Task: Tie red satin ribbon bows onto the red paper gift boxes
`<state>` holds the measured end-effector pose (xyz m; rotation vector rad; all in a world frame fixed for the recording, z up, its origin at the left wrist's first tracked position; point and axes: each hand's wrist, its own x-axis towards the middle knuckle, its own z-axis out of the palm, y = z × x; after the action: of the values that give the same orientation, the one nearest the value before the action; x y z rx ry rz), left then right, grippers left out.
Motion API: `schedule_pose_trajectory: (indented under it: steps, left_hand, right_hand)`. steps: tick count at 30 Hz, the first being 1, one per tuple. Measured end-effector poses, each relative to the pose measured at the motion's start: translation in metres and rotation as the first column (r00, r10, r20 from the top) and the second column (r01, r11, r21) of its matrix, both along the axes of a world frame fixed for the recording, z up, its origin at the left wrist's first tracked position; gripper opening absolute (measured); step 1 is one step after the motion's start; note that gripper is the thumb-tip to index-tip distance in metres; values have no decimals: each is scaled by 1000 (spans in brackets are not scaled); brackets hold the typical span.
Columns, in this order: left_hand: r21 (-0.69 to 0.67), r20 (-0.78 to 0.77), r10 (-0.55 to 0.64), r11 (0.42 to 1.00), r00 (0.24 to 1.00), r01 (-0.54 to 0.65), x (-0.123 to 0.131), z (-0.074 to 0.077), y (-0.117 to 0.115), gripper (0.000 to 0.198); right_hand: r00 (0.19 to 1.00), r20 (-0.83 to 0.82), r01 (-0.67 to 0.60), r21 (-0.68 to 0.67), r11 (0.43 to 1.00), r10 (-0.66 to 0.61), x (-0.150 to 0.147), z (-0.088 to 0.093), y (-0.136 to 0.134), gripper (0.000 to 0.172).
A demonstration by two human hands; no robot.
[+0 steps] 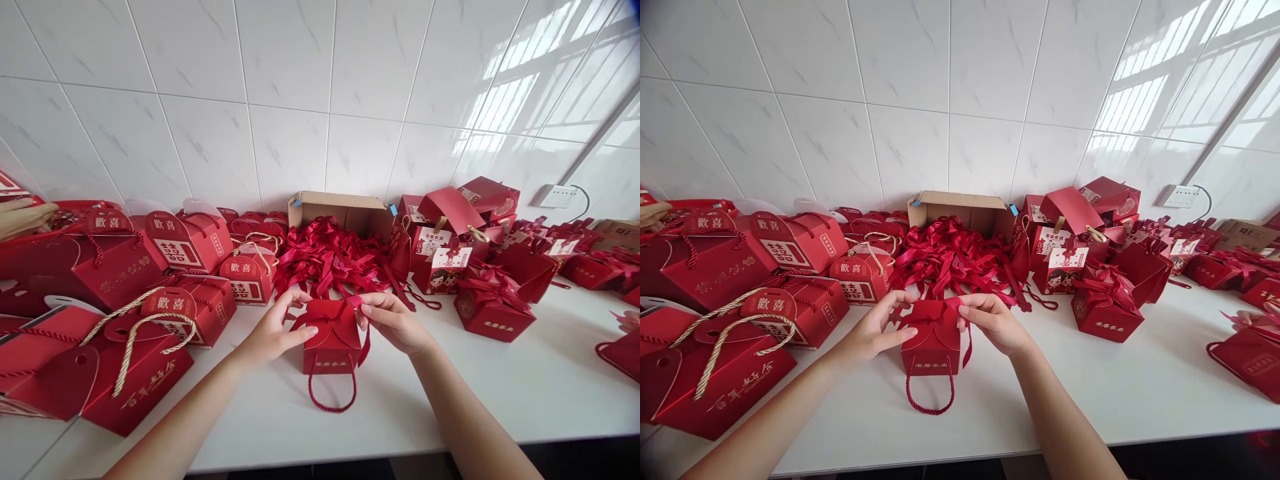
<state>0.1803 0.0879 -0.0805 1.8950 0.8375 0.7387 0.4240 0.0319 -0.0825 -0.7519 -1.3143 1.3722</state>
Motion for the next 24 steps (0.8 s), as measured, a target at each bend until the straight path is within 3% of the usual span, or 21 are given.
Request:
schedule_pose_trajectory:
  steps: [5,11,13,16,18,20,24]
  left_hand:
    - [111,-96,25,994,995,-14,1,11,-2,37]
    - [255,-23,26,967,999,-20,31,29,-9,25]
    - [224,-28,19,974,999,-12,41,35,-10,28]
    - [39,-37,-89,995,995,91,50,44,-8,35]
    - [-56,-13,-168,984,986,167,52,48,-5,32]
    - [-63,10,-185,981,983,185,53,51,-2,26]
    - [-17,2,-192,981,981,192,55,52,2,24]
  right_hand:
    - [998,-55,17,55,998,-13,-2,2,-2,23]
    - [1000,-28,3,65,998,-1,-6,1,-3,26]
    - [1000,11,23,63,998,-24,-8,1,-4,28]
    - [994,69,74,80,994,-80,-6,1,-3,28]
    - [986,118,106,100,989,-117,-2,4,-3,26]
    - [962,214,144,133,981,-170,2,11,-6,23]
    - [792,512,199,299,933,-333,5,32,-15,16]
